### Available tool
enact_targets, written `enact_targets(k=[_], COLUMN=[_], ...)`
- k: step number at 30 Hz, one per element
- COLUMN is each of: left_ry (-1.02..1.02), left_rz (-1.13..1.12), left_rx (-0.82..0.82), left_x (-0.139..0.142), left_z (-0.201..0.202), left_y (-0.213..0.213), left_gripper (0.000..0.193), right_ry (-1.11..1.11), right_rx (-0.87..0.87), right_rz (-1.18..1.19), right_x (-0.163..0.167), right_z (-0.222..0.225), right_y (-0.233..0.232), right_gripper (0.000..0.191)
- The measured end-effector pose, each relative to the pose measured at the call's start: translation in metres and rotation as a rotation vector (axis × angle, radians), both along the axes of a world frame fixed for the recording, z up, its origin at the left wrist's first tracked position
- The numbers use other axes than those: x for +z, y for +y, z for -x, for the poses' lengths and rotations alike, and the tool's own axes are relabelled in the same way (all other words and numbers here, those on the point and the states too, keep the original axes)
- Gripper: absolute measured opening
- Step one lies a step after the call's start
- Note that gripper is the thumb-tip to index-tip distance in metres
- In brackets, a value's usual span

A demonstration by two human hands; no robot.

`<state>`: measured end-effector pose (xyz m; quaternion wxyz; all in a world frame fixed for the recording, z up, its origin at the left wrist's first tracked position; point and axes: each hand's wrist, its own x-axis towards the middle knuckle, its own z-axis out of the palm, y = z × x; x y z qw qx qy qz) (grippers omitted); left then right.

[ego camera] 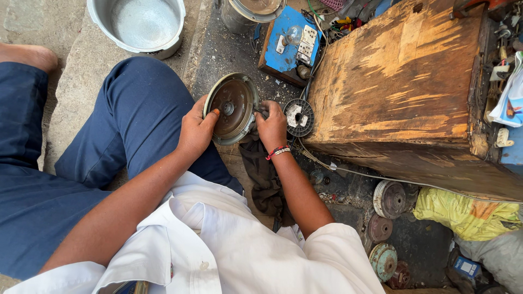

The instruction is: The person sits on the ground holding a round metal lid-like component on their lap and scrapes residue from its inner surface using a green-handled screwdriver-like tool. They then wipe the component with a dark cloth and continue scraping and wiping the surface.

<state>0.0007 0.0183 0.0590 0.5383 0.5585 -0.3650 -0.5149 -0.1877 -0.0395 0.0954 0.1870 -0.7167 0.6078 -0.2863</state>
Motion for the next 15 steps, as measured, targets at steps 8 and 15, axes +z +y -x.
enact_targets(k=[8, 15], left_ry=[-0.087, -0.132], left_rz=[-0.013, -0.008], left_rx=[-0.02, 0.017], left_x=[0.008, 0.006], left_z=[0.0, 0.002], left_y=[0.004, 0.007], left_gripper=[0.042, 0.042], right_ry=[0.255, 0.236], right_rx=[0.136, 0.18], right_rz=[0.132, 0.102], right_x=[-0.003, -0.001], right_z=[-0.001, -0.012], right_y=[0.005, 0.006], right_gripper=[0.015, 0.01])
